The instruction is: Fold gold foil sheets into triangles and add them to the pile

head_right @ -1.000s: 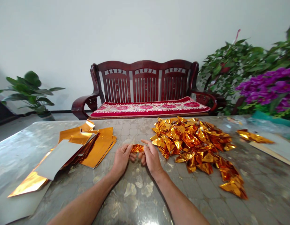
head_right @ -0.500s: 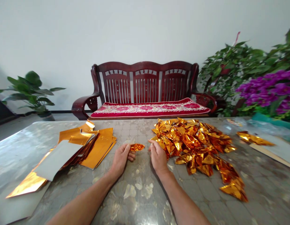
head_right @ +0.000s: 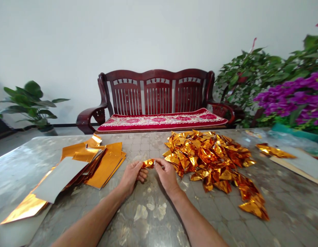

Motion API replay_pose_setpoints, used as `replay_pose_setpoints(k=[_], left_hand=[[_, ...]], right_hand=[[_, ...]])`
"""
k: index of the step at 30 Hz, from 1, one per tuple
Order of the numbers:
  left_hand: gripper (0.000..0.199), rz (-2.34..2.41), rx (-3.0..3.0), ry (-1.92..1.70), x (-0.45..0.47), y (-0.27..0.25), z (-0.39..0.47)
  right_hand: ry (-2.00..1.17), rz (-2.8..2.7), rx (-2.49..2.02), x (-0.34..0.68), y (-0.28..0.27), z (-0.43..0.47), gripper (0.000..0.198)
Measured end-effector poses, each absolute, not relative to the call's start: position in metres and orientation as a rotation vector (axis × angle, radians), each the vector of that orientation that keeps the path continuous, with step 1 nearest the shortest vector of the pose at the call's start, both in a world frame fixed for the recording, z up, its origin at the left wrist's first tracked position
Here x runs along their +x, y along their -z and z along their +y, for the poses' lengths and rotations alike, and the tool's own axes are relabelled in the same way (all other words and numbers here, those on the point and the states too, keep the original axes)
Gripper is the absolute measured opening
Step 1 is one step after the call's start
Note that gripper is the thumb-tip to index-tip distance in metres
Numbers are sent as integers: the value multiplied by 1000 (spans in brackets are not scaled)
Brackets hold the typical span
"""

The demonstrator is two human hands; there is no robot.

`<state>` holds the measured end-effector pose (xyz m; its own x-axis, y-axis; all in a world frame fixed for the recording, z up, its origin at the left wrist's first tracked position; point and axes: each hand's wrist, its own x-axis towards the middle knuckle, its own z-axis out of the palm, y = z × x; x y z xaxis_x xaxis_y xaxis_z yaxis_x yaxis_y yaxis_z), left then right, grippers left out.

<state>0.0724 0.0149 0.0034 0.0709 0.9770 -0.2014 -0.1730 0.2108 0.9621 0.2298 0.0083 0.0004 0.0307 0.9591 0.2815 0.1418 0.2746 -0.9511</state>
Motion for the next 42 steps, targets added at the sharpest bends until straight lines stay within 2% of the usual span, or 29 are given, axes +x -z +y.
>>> replay_pose_setpoints(k=[8,18,23,27,31,37,42], left_hand=[[49,1159,1006,-1107,75,2,14],[47,1181,1087,-1088,78,6,14],[36,1333,1329,-1029,74,5,13],[17,1434,1753,-1234,70,0,10],[15,1277,1806,-1394,70,-7,8],[13,1236,1736,-1288,68,-14,9],[13,1256,1657,-1268,67,-12,11]], right_hand=[[-771,-1399,-1158,224,-4,3,27],[-470,-1447,-1237,223,5,6,21],[-257,-1528,-1256,223,0,3,20],[-159,-1615,-1234,222,-1,-1,20],[-136,-1736,-1237,221,-1,-4,19],[-137,-1790,-1227,220,-5,-7,19],[-283,-1727,-1196,218,-7,-7,16]])
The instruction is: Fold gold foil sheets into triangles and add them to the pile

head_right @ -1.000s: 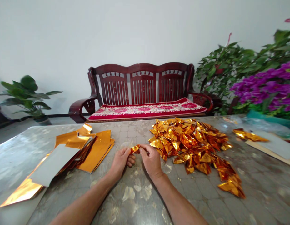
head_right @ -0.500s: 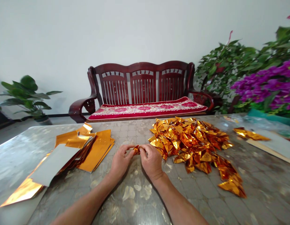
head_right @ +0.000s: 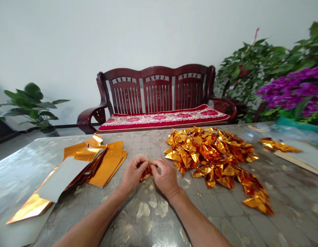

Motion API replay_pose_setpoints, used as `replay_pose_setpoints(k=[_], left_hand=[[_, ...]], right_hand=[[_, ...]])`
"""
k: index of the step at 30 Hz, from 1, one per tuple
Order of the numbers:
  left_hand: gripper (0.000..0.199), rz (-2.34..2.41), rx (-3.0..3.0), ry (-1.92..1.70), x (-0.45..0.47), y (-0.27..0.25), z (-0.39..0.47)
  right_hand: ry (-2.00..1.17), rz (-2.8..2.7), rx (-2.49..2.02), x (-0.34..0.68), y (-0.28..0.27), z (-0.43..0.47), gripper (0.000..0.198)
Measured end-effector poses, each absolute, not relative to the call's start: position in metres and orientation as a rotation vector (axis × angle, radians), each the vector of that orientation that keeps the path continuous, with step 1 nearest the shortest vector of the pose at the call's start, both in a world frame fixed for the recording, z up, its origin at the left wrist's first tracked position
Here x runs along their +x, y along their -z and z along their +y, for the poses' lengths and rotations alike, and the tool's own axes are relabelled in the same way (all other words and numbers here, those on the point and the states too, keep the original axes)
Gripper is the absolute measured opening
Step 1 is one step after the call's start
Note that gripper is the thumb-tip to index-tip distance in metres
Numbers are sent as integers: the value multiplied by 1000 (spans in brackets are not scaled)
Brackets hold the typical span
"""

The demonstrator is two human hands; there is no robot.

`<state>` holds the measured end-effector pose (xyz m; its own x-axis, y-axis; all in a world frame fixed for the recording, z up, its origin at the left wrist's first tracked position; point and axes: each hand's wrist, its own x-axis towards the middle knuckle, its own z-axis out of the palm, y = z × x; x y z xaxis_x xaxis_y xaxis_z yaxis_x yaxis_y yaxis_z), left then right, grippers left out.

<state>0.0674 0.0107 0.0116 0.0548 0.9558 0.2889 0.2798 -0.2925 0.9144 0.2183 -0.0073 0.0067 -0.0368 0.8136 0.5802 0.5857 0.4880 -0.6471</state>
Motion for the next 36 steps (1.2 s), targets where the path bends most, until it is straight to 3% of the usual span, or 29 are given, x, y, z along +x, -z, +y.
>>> replay_pose_setpoints(k=[6,36], left_hand=[[13,1248,1595,-1268,69,-4,12],[8,1221,1685,-1196,66,-10,10]], right_hand=[[-517,-1582,-1192,216,-3,-3,15],[-998,-1463,-1090,215,-5,-1,18]])
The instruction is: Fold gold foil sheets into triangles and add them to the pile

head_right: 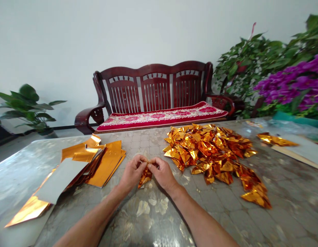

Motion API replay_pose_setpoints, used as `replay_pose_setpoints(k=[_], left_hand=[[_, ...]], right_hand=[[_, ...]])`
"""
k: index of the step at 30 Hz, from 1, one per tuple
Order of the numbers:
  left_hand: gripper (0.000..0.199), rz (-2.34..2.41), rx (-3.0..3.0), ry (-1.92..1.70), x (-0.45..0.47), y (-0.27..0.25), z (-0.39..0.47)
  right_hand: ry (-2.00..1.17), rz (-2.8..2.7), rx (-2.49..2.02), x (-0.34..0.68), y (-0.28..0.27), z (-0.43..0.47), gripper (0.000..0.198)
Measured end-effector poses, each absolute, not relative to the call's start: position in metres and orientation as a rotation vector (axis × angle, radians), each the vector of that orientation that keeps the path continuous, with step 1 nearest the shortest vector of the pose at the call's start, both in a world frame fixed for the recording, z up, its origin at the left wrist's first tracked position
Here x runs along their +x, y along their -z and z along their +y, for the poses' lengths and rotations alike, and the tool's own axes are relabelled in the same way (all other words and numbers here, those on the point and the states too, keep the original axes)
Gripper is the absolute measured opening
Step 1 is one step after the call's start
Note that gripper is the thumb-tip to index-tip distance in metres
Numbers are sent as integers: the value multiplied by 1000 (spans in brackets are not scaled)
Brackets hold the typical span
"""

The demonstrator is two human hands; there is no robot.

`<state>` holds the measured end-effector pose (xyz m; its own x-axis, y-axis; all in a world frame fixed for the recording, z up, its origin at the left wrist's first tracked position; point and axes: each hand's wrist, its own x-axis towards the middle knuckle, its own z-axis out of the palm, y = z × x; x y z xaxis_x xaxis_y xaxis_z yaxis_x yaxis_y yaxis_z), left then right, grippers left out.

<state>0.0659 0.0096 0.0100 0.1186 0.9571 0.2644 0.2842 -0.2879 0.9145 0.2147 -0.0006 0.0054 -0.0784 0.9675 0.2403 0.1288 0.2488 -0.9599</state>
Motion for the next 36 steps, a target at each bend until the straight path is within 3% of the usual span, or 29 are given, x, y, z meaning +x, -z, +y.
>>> replay_pose_setpoints(k=[19,36], left_hand=[[17,1361,1870,-1047,67,-21,6],[24,1355,1739,-1064,66,-13,14]], right_hand=[[-797,-1588,-1238,216,-2,-2,14],[-1210,-1275,-1048,219,-2,4,15]])
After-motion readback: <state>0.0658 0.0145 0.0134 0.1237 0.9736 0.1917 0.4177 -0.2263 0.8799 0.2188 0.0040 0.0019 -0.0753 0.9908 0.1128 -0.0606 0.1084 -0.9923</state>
